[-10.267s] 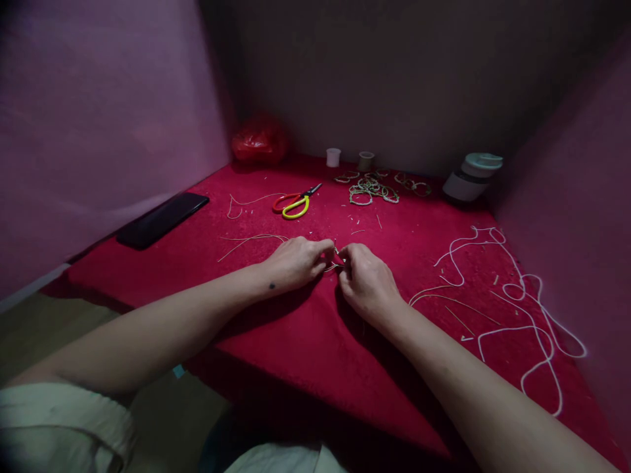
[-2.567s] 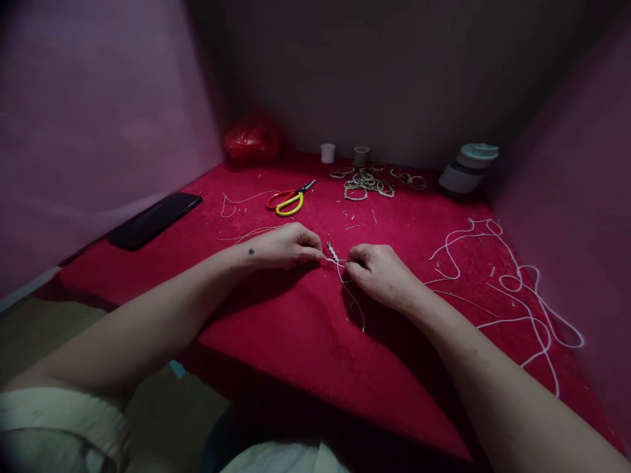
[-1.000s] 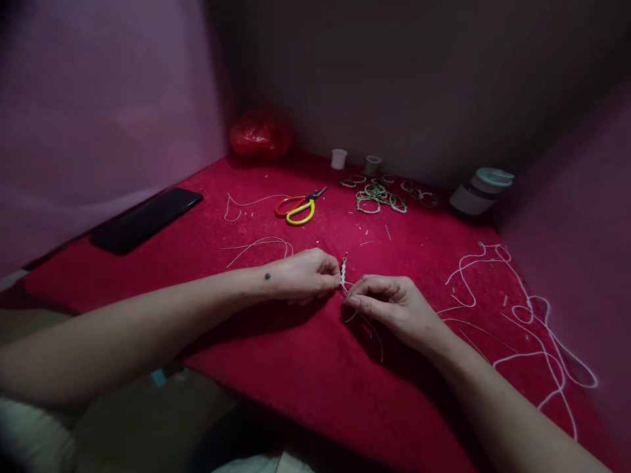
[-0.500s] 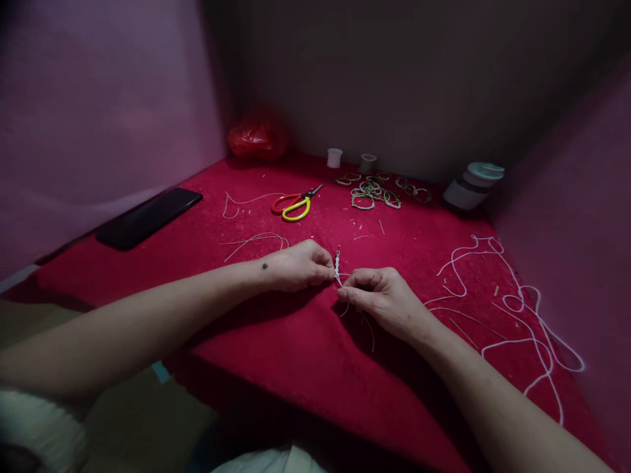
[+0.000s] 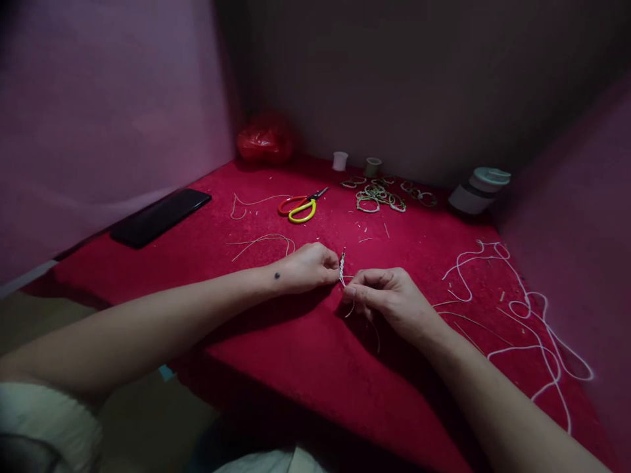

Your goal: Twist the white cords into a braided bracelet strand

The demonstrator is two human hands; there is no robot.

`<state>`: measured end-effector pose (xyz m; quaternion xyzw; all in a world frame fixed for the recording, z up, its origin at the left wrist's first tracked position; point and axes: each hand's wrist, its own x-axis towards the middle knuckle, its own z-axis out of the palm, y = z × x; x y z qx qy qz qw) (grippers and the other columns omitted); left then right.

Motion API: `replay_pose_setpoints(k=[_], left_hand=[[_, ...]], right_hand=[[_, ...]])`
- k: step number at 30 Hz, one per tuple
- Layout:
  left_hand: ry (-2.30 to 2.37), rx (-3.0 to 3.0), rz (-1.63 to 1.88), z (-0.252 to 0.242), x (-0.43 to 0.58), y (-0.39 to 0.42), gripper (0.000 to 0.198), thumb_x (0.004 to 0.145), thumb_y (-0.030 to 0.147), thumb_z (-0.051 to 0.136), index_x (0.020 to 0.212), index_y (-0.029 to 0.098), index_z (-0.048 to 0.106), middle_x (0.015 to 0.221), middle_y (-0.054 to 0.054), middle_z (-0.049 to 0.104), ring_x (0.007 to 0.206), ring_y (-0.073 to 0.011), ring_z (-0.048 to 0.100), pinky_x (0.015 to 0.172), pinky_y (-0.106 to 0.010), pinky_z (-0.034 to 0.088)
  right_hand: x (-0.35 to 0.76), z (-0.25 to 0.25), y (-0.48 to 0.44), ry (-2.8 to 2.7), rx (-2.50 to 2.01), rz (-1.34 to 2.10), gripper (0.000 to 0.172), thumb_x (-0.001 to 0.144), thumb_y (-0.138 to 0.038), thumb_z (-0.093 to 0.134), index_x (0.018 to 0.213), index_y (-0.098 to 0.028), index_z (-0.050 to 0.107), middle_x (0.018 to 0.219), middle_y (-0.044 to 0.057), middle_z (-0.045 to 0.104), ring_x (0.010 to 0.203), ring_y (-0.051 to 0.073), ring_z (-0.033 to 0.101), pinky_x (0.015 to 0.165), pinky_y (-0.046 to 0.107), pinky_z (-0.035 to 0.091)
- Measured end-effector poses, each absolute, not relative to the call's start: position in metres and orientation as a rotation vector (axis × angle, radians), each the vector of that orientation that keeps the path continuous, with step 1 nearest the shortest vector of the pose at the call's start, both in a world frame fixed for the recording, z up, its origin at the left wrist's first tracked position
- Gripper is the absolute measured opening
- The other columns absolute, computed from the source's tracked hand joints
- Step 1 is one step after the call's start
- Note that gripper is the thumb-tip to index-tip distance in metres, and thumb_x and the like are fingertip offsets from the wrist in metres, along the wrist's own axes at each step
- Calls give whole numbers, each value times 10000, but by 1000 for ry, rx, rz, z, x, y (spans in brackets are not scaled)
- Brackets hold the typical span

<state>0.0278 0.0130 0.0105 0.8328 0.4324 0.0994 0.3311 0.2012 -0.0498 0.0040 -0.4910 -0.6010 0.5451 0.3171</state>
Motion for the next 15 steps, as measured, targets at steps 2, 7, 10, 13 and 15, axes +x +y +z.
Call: replay_pose_setpoints(k=[2, 7, 10, 13, 15], left_hand=[[1076, 2164, 242, 10, 24, 14, 174, 714, 241, 468, 652, 134, 590, 502, 19, 454, 464, -69, 389, 452, -205, 279], [876, 2040, 74, 16, 10, 15, 239, 780, 297, 416, 880, 151, 576, 570, 11, 539, 392, -71, 443, 394, -191, 312], [793, 2004, -18, 21, 3, 15, 221, 777, 291, 430, 889, 158, 566, 629, 2, 566, 409, -72, 472, 391, -184, 332], [756, 2016, -30, 23, 2, 14, 192, 771, 263, 437, 863, 156, 567, 577, 16, 538, 405, -75, 471, 397, -183, 334], [743, 2038, -28, 25, 2, 13, 175, 765, 247, 443, 844, 155, 569, 527, 27, 514, 392, -79, 461, 400, -187, 330]], right_hand=[[202, -1, -48, -1490, -1245, 1462, 226, 761, -361, 624, 718, -145, 675, 647, 40, 607, 505, 96, 480, 478, 232, 389], [202, -8, -45, -1299, -1170, 1407, 182, 700, -277, 696, 863, -196, 699, 722, 35, 649, 604, 125, 551, 552, 250, 443], [198, -7, -42, -1335, -1259, 1259, 206, 675, -266, 716, 872, -210, 700, 738, 29, 672, 597, 125, 561, 555, 255, 446], [190, -2, -40, -1390, -1270, 1114, 234, 686, -270, 701, 909, -205, 674, 757, 24, 673, 652, 135, 588, 615, 266, 464], [183, 0, -39, -1405, -1213, 1059, 254, 707, -263, 677, 949, -201, 630, 756, 15, 658, 689, 139, 596, 644, 272, 465]])
